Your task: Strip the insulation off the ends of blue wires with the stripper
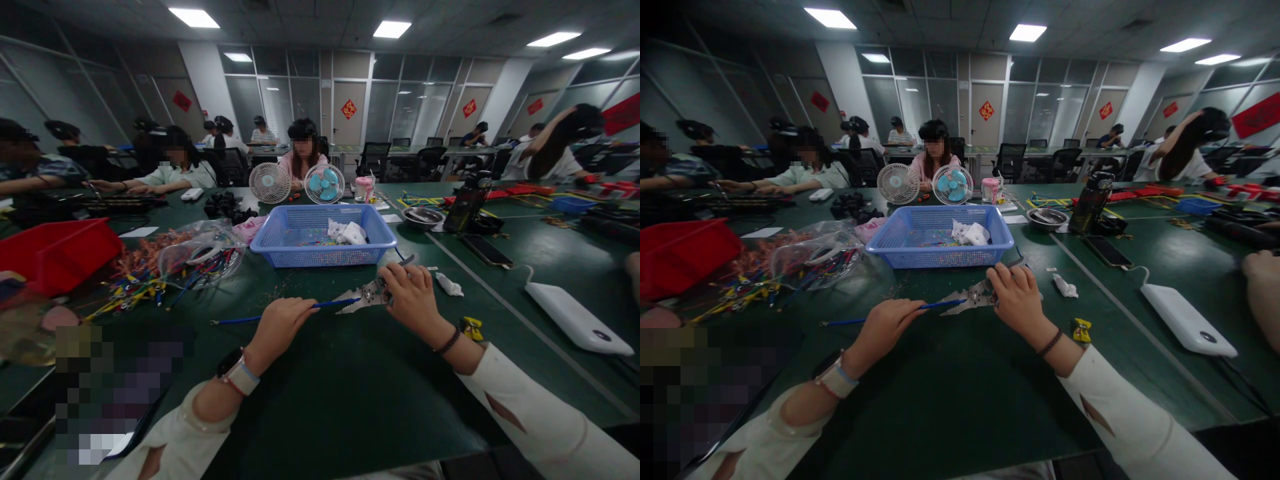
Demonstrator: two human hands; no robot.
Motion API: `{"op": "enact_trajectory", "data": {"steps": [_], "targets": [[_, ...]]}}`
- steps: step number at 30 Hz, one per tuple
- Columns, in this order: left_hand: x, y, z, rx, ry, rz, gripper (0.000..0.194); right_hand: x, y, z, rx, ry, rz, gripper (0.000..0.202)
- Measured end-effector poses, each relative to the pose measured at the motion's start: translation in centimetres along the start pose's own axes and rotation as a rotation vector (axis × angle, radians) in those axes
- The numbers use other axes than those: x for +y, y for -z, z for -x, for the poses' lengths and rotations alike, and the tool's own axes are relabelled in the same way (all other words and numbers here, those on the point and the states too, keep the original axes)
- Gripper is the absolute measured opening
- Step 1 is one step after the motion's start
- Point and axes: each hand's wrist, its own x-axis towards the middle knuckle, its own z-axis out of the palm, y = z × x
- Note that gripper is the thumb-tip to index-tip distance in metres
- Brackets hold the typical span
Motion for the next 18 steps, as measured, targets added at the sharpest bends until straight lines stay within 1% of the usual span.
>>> {"op": "enact_trajectory", "data": {"steps": [3,8,18], "targets": [[-0.12,-0.10,0.08,0.004,0.018,0.011,0.034,0.09,-0.02,-0.18,0.026,0.035,-0.007,0.043],[-0.11,-0.07,0.09,-0.004,0.004,0.030,0.038,0.66,-0.02,-0.83,-0.051,0.125,-0.070,0.042],[-0.30,-0.34,0.14,0.015,0.001,0.040,0.039,0.85,0.01,-0.73,-0.122,0.130,-0.076,0.041]]}}
